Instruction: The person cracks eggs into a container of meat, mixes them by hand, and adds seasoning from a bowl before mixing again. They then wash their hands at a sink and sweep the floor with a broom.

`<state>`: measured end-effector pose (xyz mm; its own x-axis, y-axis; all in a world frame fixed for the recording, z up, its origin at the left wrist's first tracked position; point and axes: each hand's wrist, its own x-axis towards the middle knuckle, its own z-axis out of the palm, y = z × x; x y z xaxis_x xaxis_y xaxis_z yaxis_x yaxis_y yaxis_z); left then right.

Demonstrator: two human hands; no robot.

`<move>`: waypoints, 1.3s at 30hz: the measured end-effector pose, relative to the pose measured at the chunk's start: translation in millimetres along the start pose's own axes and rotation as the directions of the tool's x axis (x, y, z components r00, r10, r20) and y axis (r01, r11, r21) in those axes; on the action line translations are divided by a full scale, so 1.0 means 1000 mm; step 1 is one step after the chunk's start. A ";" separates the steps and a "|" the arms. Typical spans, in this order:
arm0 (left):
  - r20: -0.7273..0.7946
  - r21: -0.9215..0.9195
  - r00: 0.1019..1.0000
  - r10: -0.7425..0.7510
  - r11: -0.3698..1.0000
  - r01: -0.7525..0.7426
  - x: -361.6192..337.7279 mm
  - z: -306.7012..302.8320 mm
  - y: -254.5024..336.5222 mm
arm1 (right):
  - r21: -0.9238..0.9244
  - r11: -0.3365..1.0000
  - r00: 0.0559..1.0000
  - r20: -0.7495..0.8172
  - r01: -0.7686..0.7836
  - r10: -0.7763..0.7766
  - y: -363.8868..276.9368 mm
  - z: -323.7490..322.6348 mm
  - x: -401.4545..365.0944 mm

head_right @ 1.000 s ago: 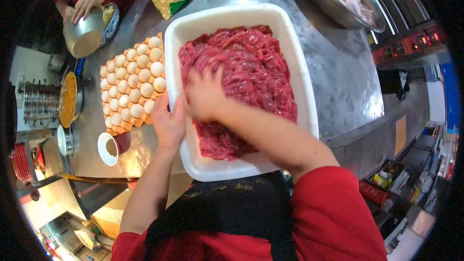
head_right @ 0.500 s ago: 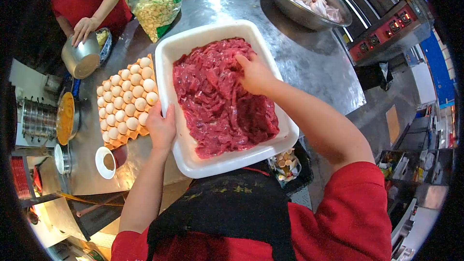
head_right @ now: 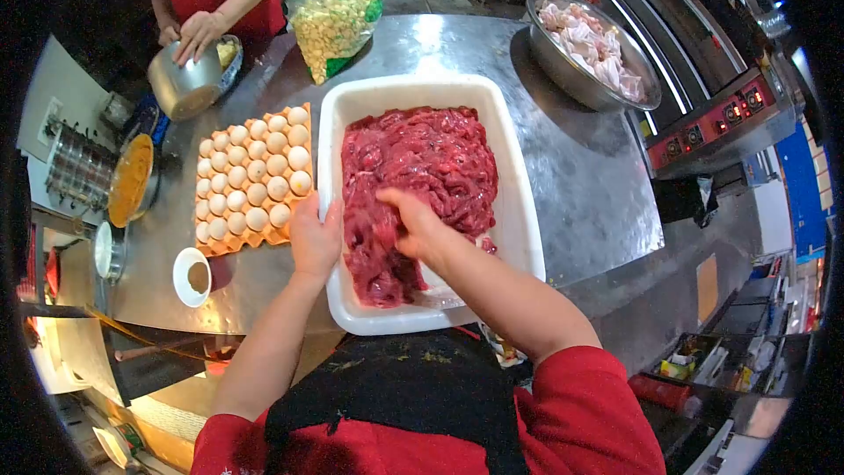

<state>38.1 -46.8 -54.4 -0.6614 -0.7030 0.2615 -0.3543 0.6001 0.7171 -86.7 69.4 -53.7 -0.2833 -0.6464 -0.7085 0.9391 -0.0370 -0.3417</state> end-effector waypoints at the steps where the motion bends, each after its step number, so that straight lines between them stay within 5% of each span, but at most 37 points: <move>1: 0.015 0.030 1.000 -0.002 1.000 0.001 0.001 0.000 0.001 | 0.007 0.997 0.992 0.095 0.077 -0.078 -0.013 0.008 0.008; 2: 0.012 0.035 1.000 0.002 0.999 -0.003 0.001 0.000 0.001 | 0.021 0.986 0.974 0.152 0.167 -0.169 -0.029 0.012 0.014; 5: 0.008 0.046 1.000 0.000 0.999 -0.001 0.002 0.001 0.001 | -0.227 0.917 0.939 -0.034 0.327 -0.343 -0.080 0.019 0.015; 6: 0.013 0.056 1.000 0.002 0.998 -0.003 0.002 0.001 0.001 | -0.268 0.847 0.889 0.154 0.459 -0.432 -0.098 -0.002 0.034; 7: 0.024 0.039 1.000 -0.008 0.999 0.007 0.002 0.002 0.001 | -0.469 0.702 0.792 -0.010 0.536 -0.611 -0.106 0.013 0.022; 9: 0.043 0.032 0.999 -0.022 0.999 0.020 0.003 0.002 0.000 | -0.905 0.057 0.633 0.248 0.421 -0.734 -0.130 -0.017 0.038; 10: 0.035 0.013 0.999 -0.005 1.000 0.005 0.004 0.002 0.001 | -0.904 0.069 0.637 0.241 0.421 -0.732 -0.126 -0.026 0.052; 12: 0.043 -0.001 0.999 0.011 1.000 -0.011 0.005 0.002 0.003 | -0.893 -0.354 0.712 0.440 0.279 -0.548 -0.106 -0.041 0.074; 13: 0.028 -0.018 1.000 0.009 1.000 -0.009 0.005 0.002 0.005 | -0.938 -0.343 0.792 0.243 0.045 -0.560 -0.084 -0.017 0.059; 14: 0.016 -0.037 1.000 0.006 0.999 -0.005 0.004 0.001 0.006 | -0.907 -0.421 0.856 0.199 -0.023 -0.476 -0.068 -0.003 0.057; 18: -0.003 -0.048 1.000 0.008 0.999 -0.009 0.003 0.000 0.007 | -0.653 -0.744 0.904 0.391 0.142 -0.172 -0.010 0.018 0.007; 19: 0.004 -0.062 1.000 0.013 0.998 -0.013 0.003 0.001 0.008 | -0.638 -0.729 0.815 0.544 0.248 -0.200 0.009 -0.003 0.009; 21: 0.014 -0.097 1.000 0.012 0.995 -0.011 0.003 -0.002 0.008 | -0.668 -0.616 0.842 0.539 0.417 -0.014 0.014 -0.023 -0.024; 22: 0.018 -0.064 0.999 0.030 0.998 -0.029 0.003 0.001 0.000 | -0.735 -0.575 0.924 0.367 0.360 0.110 0.001 -0.015 -0.050; 24: 0.007 -0.088 1.000 0.017 0.996 -0.017 0.003 0.001 0.001 | -0.875 -0.436 0.977 0.209 0.209 0.048 -0.022 -0.028 -0.080; 25: 0.008 -0.099 1.000 0.006 0.995 -0.006 0.003 0.001 0.003 | -0.820 -0.568 0.998 0.058 0.068 0.037 -0.037 -0.027 -0.085; 27: 0.016 -0.102 1.000 -0.020 0.995 0.021 0.004 -0.001 0.005 | -0.711 -0.702 0.990 0.069 -0.038 -0.123 -0.071 -0.033 -0.080; 29: 0.028 -0.096 0.999 -0.040 0.994 0.043 0.005 -0.004 0.010 | -0.751 -0.629 0.902 0.109 -0.201 -0.418 -0.109 -0.048 -0.044; 31: 0.051 -0.073 0.997 -0.055 0.996 0.058 0.006 -0.006 0.015 | -0.831 -0.539 0.818 0.209 -0.141 -0.536 -0.145 -0.043 0.010; 34: 0.035 -0.125 0.999 -0.026 0.992 0.031 0.005 -0.003 0.012 | -0.842 -0.443 0.821 0.000 -0.308 -0.571 -0.116 0.021 0.043; 37: 0.012 -0.054 1.000 0.013 0.998 -0.012 0.004 0.000 0.003 | -0.735 -0.678 0.862 0.359 0.026 -0.357 -0.032 0.033 0.032; 39: 0.020 -0.051 1.000 0.018 0.999 -0.016 0.004 -0.001 0.006 | -0.726 -0.632 0.846 0.493 0.270 -0.205 0.010 0.010 0.006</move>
<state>34.3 -46.4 -48.2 -0.6805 -0.6846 0.2611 -0.3094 0.5915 0.7446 -77.3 57.7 -54.7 -0.3365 -0.9145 -0.2247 -0.8116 0.4026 -0.4233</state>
